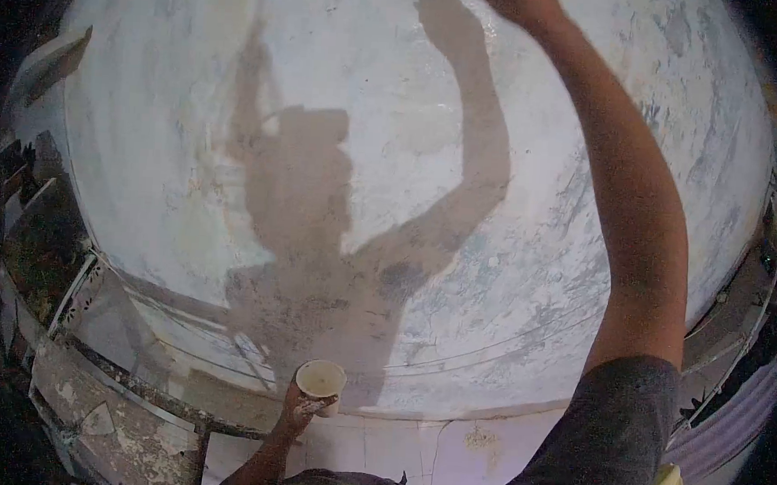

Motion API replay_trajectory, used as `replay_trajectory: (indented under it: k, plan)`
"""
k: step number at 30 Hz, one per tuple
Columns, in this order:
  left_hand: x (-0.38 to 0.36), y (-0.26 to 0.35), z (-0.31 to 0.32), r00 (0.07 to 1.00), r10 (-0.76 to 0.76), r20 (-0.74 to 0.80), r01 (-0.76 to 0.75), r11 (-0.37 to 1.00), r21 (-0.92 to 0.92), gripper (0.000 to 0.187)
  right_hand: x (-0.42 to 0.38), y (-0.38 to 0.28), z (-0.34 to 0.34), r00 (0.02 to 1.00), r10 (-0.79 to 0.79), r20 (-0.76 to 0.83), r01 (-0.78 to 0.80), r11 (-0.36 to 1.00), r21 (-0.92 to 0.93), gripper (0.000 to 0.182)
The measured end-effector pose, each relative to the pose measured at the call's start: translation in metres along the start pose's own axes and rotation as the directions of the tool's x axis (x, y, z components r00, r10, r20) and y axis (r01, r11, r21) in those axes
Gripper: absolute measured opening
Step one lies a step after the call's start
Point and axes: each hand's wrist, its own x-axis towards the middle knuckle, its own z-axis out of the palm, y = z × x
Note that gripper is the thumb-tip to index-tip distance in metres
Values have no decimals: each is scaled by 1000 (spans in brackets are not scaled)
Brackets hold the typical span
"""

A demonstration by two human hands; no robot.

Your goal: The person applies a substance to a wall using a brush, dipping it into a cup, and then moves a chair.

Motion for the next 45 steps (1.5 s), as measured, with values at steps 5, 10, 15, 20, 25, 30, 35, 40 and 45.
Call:
replay_trajectory:
  k: [5,10,15,20,25,30,35,40,45]
  plan:
    - [-1,0,-9,997,80,-6,-80,997,5,71,-102,-12,55,959,-18,283,94,961,-258,39]
    - [-5,16,-9,1000,28,4,-28,997,-79,71,-162,-74,36,801,-75,594,-26,987,160,23]
    - [-6,19,0,1000,-6,19,7,999,-52,73,-118,-37,15,859,-81,505,-17,982,187,13]
    - [-9,6,11,1000,-18,-20,18,1000,2,73,-10,33,-23,976,-98,192,112,992,-64,12]
    - [-12,12,21,999,33,-15,-33,999,-5,70,-23,62,-24,980,-195,30,197,976,-98,10]
    - [-12,21,32,997,-13,-79,-1,985,-171,65,-149,12,12,894,118,432,-6,968,-253,41]
    - [-11,25,47,988,145,-57,-143,989,46,58,-269,-39,13,758,40,651,-64,998,14,33]
    - [-15,24,70,986,111,-125,-114,993,-18,60,-257,-31,-12,680,-61,731,-244,921,304,15]
    - [-18,33,89,991,85,-107,-83,996,24,66,-150,46,-25,880,-127,459,54,984,168,17]
